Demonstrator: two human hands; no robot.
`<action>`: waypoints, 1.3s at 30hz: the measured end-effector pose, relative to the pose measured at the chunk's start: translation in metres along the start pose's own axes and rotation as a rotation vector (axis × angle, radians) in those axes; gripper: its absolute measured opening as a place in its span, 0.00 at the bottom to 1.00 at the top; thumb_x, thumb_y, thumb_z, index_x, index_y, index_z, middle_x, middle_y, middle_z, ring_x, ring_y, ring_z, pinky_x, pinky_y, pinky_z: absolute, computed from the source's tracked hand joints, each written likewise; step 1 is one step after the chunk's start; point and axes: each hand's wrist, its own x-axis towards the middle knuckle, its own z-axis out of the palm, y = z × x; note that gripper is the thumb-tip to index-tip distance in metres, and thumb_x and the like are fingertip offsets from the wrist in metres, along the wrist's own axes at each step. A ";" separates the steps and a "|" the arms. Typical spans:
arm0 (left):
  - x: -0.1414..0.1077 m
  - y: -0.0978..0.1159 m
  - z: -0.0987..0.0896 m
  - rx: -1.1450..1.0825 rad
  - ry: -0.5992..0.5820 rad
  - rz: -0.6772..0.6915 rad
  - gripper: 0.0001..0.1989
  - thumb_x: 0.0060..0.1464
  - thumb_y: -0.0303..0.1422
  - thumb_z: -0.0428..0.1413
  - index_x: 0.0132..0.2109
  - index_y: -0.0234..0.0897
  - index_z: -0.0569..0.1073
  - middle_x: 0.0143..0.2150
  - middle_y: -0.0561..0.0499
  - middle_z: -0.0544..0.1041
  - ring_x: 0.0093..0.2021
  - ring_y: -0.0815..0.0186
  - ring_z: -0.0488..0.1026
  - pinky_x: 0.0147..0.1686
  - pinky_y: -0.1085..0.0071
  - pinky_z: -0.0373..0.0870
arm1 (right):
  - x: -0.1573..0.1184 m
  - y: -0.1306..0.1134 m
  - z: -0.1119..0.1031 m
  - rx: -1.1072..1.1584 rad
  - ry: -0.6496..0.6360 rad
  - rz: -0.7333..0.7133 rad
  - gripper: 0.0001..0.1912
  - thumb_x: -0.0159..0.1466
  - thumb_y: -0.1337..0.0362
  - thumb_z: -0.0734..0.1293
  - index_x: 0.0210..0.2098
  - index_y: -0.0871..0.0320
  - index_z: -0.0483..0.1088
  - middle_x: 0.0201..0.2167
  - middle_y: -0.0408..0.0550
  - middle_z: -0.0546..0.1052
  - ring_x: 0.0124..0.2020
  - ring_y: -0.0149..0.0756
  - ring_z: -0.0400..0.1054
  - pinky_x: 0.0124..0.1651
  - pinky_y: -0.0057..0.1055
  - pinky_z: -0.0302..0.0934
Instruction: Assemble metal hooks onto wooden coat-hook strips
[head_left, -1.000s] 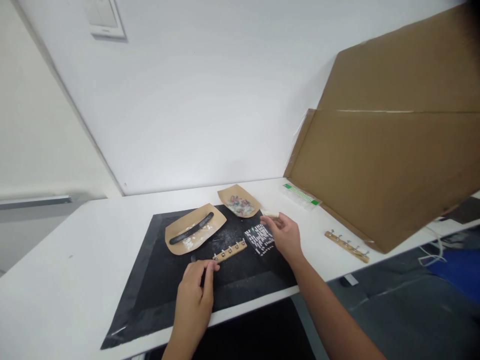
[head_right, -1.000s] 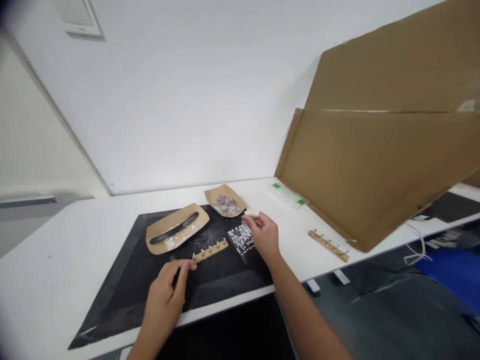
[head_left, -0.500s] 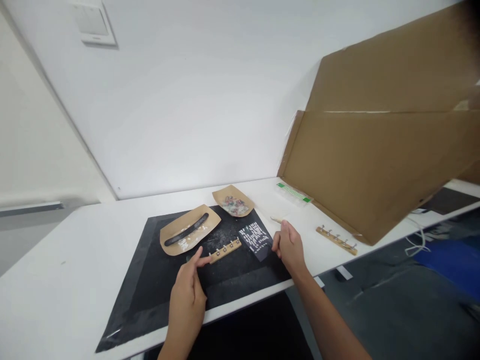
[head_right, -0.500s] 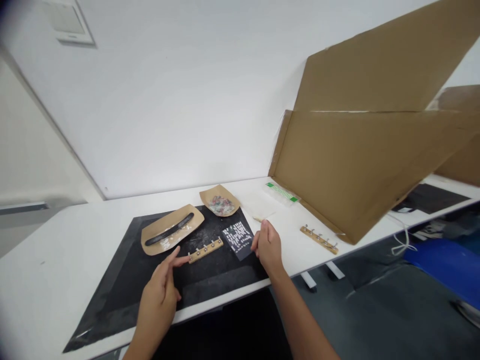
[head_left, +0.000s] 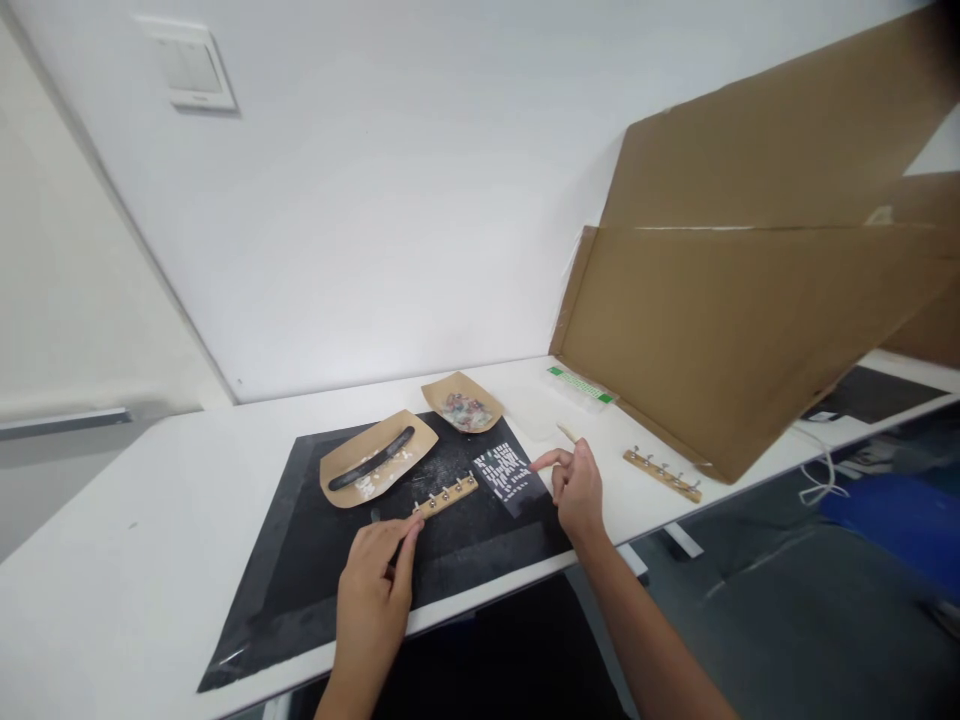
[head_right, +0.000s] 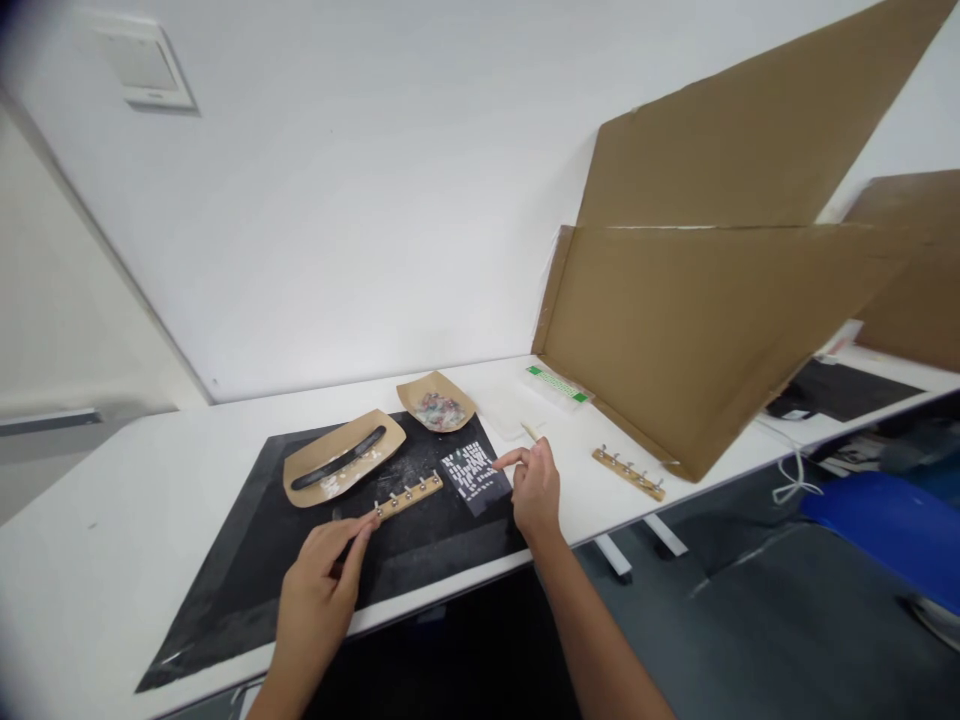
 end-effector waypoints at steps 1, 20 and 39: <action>0.000 -0.001 0.000 0.017 0.008 0.027 0.13 0.70 0.38 0.54 0.51 0.43 0.82 0.45 0.47 0.84 0.48 0.56 0.77 0.46 0.60 0.77 | 0.001 0.001 0.000 0.012 0.007 -0.008 0.24 0.77 0.45 0.49 0.32 0.51 0.60 0.32 0.47 0.84 0.12 0.29 0.56 0.18 0.34 0.51; -0.002 0.001 -0.002 0.018 0.020 0.054 0.11 0.67 0.40 0.58 0.47 0.45 0.84 0.46 0.46 0.85 0.53 0.54 0.76 0.33 0.66 0.80 | 0.000 0.004 -0.004 0.143 0.235 -0.098 0.16 0.75 0.51 0.55 0.55 0.52 0.64 0.72 0.56 0.64 0.40 0.40 0.83 0.43 0.43 0.75; -0.001 0.005 0.001 0.142 -0.076 0.141 0.12 0.65 0.42 0.60 0.36 0.42 0.81 0.34 0.50 0.82 0.39 0.56 0.72 0.47 0.56 0.68 | -0.006 0.002 -0.006 0.189 0.134 -0.041 0.20 0.74 0.51 0.58 0.63 0.49 0.57 0.73 0.58 0.62 0.35 0.37 0.82 0.30 0.35 0.75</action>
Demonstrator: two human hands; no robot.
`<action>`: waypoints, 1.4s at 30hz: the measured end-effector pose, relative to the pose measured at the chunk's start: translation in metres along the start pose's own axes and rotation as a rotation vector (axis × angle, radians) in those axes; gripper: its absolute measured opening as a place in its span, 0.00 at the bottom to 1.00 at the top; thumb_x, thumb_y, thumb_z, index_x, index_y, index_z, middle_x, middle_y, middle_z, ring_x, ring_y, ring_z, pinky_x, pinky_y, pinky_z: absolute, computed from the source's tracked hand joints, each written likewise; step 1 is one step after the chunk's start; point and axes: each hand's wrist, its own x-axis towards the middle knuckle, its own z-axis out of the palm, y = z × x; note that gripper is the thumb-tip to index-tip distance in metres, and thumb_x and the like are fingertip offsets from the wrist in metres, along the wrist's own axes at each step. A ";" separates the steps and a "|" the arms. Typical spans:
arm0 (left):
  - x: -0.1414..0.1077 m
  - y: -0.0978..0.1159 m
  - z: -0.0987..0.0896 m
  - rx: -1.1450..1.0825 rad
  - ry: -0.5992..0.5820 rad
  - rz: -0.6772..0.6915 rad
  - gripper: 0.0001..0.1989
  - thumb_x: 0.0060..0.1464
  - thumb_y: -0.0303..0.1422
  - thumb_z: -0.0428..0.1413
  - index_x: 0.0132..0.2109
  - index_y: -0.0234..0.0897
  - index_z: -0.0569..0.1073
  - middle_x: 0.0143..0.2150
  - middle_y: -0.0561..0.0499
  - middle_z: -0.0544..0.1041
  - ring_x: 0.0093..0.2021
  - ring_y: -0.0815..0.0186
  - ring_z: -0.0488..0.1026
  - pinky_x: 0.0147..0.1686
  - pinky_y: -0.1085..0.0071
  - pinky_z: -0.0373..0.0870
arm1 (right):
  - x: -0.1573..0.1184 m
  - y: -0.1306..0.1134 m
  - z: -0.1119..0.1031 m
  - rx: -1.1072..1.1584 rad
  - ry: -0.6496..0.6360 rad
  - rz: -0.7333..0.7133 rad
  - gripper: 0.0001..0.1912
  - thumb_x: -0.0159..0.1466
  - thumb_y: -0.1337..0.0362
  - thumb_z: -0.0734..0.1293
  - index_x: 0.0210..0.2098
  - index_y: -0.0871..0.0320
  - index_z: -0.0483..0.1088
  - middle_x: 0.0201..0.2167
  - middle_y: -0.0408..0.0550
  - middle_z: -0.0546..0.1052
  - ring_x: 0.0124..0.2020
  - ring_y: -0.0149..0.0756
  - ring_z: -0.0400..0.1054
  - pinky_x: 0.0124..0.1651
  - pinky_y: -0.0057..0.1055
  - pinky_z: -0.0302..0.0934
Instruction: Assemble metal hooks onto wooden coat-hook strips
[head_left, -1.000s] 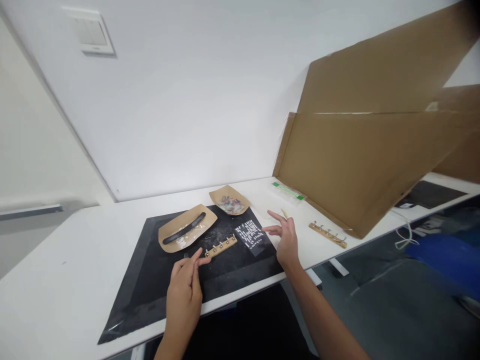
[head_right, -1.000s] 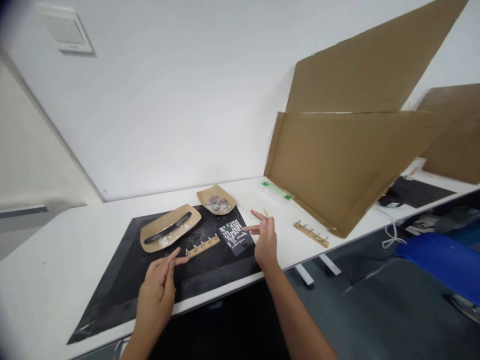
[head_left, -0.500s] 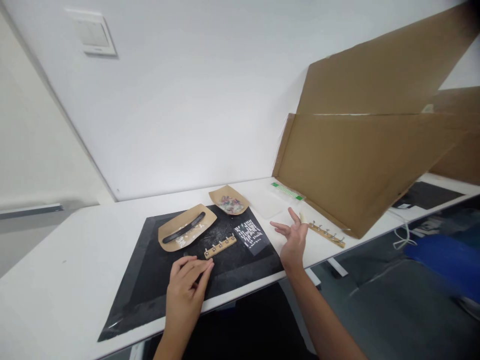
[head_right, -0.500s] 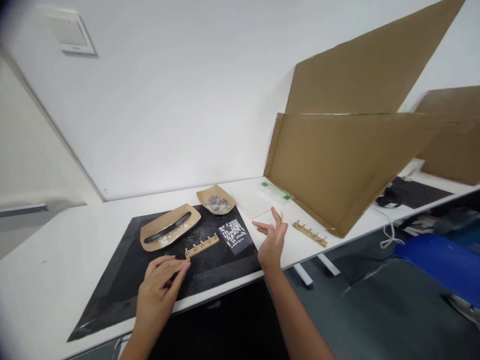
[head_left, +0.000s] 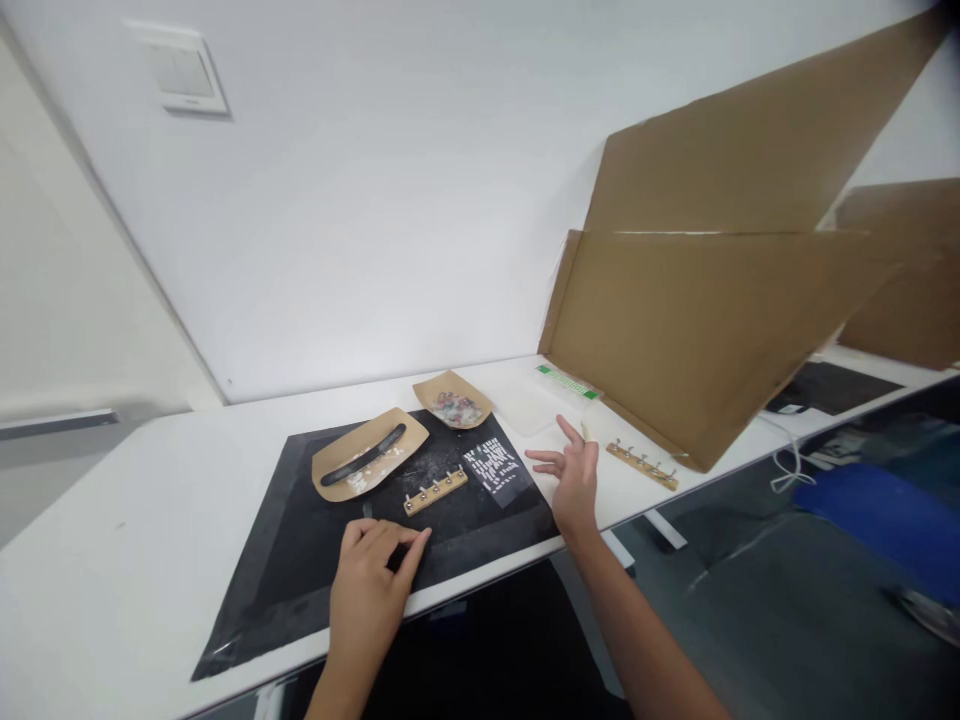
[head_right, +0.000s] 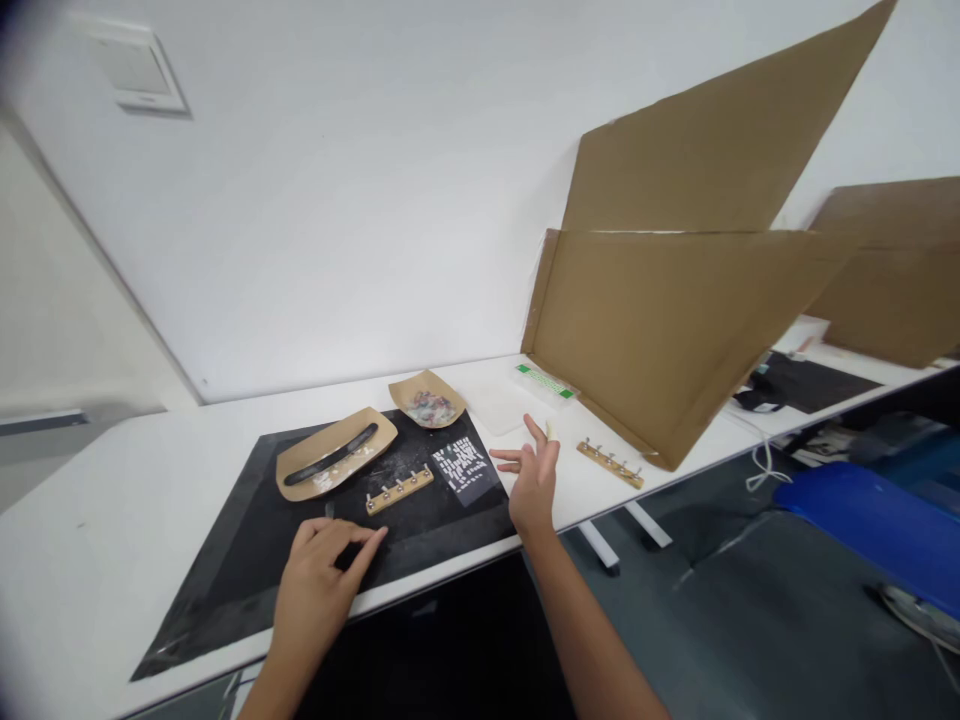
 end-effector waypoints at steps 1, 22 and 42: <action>0.000 0.000 0.000 0.001 0.013 -0.013 0.11 0.66 0.42 0.60 0.37 0.42 0.81 0.35 0.50 0.82 0.40 0.56 0.72 0.48 0.56 0.68 | 0.000 0.000 0.000 -0.002 -0.003 0.005 0.21 0.74 0.52 0.59 0.63 0.50 0.57 0.72 0.58 0.62 0.35 0.37 0.82 0.30 0.35 0.75; 0.026 -0.013 0.010 0.033 -0.051 -0.166 0.17 0.69 0.41 0.53 0.56 0.35 0.76 0.52 0.41 0.80 0.54 0.52 0.77 0.58 0.53 0.73 | 0.001 -0.001 -0.001 0.016 -0.058 0.079 0.13 0.74 0.51 0.60 0.51 0.51 0.58 0.65 0.57 0.73 0.32 0.36 0.82 0.28 0.34 0.75; 0.021 -0.015 0.013 0.068 -0.023 -0.228 0.11 0.65 0.39 0.56 0.47 0.41 0.80 0.46 0.46 0.85 0.48 0.51 0.81 0.52 0.54 0.76 | 0.002 -0.002 0.000 0.024 -0.090 0.129 0.13 0.73 0.51 0.60 0.50 0.51 0.56 0.61 0.56 0.77 0.29 0.37 0.82 0.27 0.33 0.74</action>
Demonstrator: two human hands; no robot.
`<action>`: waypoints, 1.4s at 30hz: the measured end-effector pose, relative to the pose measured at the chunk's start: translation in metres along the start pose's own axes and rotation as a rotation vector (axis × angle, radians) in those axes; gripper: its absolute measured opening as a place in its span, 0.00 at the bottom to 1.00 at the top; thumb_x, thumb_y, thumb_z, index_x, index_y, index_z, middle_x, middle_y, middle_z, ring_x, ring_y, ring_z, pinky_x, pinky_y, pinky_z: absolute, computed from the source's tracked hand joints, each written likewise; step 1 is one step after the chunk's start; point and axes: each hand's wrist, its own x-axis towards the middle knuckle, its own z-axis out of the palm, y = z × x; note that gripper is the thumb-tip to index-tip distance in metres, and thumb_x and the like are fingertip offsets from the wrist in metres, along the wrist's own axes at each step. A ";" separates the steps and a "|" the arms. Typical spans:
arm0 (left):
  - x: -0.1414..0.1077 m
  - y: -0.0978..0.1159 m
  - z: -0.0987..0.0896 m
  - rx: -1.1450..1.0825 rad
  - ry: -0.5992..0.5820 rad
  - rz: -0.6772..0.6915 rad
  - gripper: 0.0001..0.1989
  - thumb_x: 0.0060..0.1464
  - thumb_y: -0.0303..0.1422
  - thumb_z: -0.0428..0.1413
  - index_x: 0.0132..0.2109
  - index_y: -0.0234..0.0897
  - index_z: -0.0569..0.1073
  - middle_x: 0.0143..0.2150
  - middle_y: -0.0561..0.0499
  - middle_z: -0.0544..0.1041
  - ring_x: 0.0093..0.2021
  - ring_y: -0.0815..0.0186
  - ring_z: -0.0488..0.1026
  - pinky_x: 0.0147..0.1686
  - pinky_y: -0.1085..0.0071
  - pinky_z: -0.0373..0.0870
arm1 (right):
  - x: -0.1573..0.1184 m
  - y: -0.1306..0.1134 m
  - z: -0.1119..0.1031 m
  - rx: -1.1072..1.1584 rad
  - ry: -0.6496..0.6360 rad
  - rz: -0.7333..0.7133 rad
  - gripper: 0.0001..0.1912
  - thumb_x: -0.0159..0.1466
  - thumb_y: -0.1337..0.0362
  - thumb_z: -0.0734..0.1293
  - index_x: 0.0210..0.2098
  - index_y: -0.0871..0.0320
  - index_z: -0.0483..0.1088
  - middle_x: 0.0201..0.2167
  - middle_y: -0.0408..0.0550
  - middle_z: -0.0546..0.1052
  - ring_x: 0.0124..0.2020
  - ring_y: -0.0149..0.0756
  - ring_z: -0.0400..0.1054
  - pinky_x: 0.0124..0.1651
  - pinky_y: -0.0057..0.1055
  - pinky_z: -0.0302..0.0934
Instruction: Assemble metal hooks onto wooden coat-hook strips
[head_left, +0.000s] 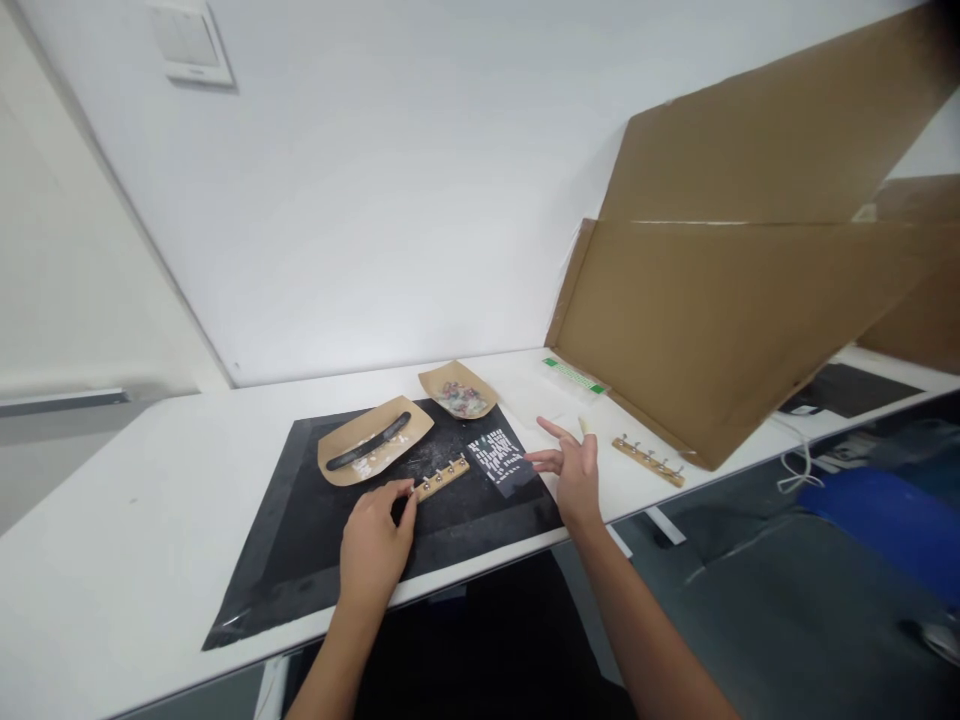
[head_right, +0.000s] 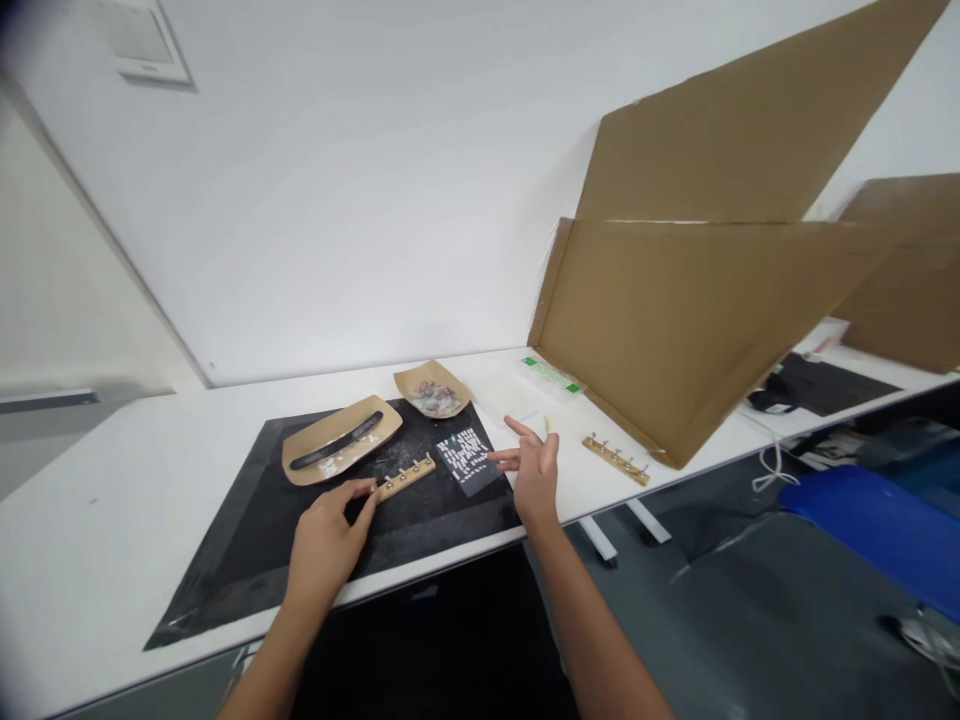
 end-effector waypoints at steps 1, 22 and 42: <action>0.000 0.000 0.000 0.000 -0.002 -0.005 0.11 0.65 0.39 0.56 0.47 0.41 0.80 0.46 0.46 0.85 0.48 0.51 0.81 0.52 0.54 0.76 | 0.000 -0.001 0.000 -0.001 0.001 0.002 0.13 0.73 0.51 0.61 0.50 0.51 0.56 0.61 0.56 0.77 0.29 0.37 0.82 0.26 0.33 0.74; -0.003 -0.002 -0.003 0.022 -0.003 -0.014 0.14 0.64 0.44 0.55 0.43 0.40 0.81 0.44 0.46 0.84 0.46 0.51 0.80 0.50 0.56 0.74 | 0.001 0.007 -0.003 0.037 -0.007 0.018 0.12 0.72 0.52 0.62 0.48 0.52 0.58 0.56 0.55 0.80 0.29 0.36 0.82 0.26 0.31 0.73; -0.006 0.003 -0.016 -0.054 0.091 -0.093 0.25 0.72 0.47 0.44 0.41 0.41 0.82 0.41 0.46 0.85 0.45 0.53 0.81 0.44 0.61 0.76 | 0.003 0.010 -0.004 0.098 -0.043 0.044 0.21 0.63 0.65 0.64 0.54 0.51 0.55 0.53 0.52 0.82 0.28 0.36 0.81 0.25 0.30 0.72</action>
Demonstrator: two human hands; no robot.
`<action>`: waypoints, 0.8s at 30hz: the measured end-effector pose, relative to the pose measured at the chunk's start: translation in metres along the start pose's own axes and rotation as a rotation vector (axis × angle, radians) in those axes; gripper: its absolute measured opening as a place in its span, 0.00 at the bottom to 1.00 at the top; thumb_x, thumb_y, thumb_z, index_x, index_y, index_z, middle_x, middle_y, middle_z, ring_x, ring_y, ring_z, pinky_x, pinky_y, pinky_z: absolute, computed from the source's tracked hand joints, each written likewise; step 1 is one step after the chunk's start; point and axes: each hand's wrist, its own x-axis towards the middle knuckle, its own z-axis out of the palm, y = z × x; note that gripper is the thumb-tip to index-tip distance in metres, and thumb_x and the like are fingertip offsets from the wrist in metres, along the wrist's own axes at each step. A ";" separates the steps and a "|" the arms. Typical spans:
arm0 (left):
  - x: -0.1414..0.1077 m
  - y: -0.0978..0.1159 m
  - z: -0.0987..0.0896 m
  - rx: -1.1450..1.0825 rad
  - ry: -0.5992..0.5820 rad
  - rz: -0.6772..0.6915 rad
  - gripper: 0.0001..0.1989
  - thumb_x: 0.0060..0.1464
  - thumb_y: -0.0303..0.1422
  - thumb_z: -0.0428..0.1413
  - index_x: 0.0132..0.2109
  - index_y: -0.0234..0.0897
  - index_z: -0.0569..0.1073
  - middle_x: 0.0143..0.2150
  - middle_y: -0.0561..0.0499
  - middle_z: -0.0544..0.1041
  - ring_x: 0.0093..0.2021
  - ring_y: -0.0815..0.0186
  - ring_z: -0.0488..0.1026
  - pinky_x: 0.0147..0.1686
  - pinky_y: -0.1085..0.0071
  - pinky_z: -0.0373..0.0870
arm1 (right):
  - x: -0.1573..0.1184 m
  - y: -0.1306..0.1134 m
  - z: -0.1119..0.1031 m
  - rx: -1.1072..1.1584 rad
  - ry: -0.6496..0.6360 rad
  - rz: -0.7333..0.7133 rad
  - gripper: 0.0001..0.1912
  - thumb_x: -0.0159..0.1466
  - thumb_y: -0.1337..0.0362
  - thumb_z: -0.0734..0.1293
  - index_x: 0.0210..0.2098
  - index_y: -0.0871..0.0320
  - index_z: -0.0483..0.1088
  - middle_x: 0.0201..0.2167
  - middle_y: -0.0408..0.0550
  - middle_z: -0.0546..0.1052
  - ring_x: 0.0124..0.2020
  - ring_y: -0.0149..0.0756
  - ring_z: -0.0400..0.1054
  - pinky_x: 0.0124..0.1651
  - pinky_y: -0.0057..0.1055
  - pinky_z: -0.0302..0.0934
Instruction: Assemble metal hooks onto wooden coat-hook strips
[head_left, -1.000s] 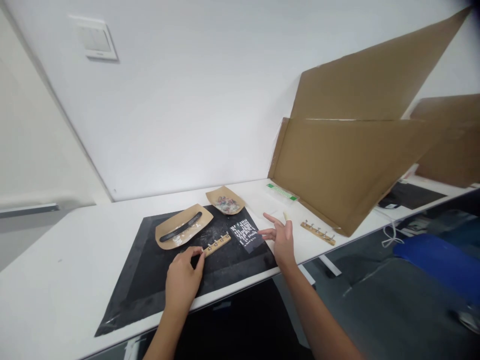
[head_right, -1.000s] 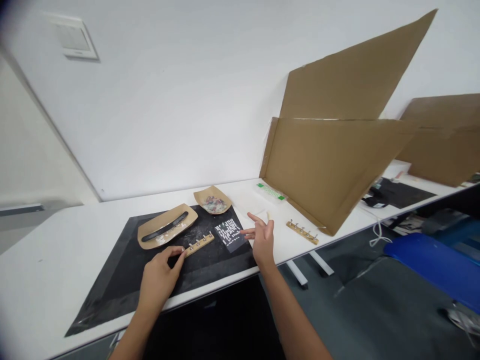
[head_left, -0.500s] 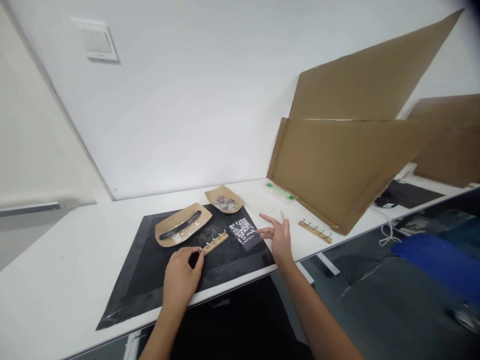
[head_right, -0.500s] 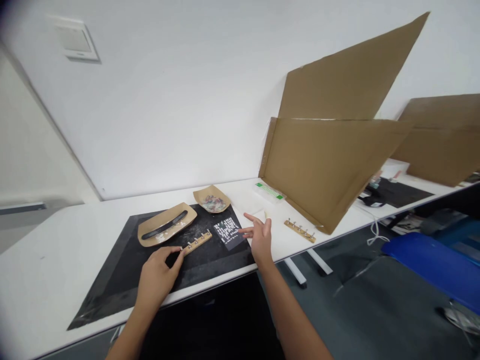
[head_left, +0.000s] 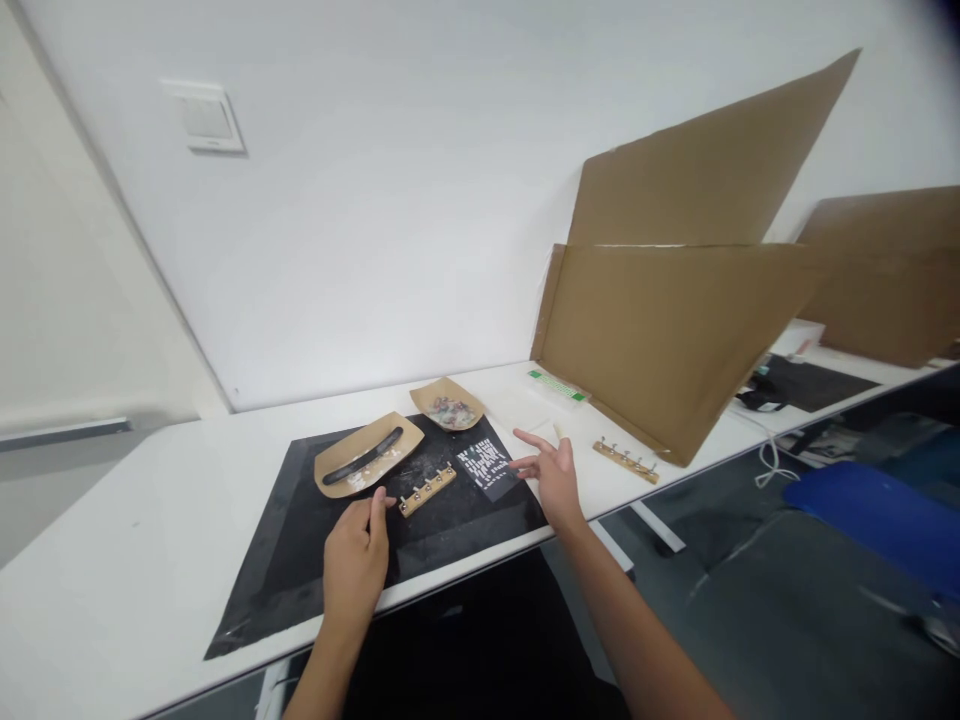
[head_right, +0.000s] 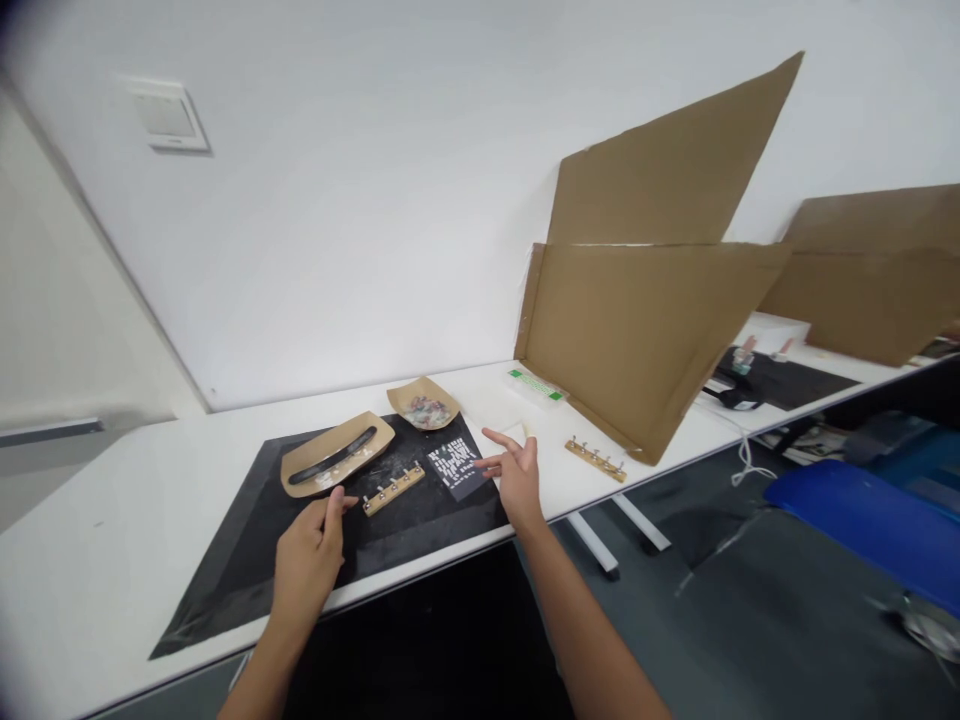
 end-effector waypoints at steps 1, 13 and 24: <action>0.000 0.000 0.000 -0.005 -0.006 -0.010 0.25 0.72 0.47 0.44 0.41 0.41 0.82 0.40 0.46 0.85 0.44 0.53 0.82 0.43 0.62 0.76 | 0.000 0.001 0.000 -0.001 0.005 0.003 0.21 0.63 0.65 0.64 0.54 0.51 0.55 0.52 0.52 0.83 0.28 0.36 0.81 0.25 0.29 0.71; -0.002 -0.005 0.001 -0.043 -0.030 -0.086 0.23 0.72 0.44 0.42 0.46 0.39 0.79 0.44 0.45 0.85 0.45 0.54 0.82 0.40 0.63 0.78 | -0.004 0.003 -0.008 0.002 0.068 0.023 0.24 0.65 0.64 0.63 0.59 0.52 0.53 0.51 0.51 0.83 0.29 0.36 0.81 0.28 0.31 0.74; -0.001 -0.010 0.003 -0.042 0.004 0.028 0.19 0.66 0.45 0.51 0.47 0.39 0.81 0.47 0.44 0.85 0.44 0.53 0.82 0.42 0.62 0.79 | -0.008 0.000 -0.011 -0.053 -0.018 0.029 0.21 0.66 0.57 0.64 0.56 0.55 0.60 0.54 0.56 0.82 0.29 0.36 0.80 0.28 0.31 0.73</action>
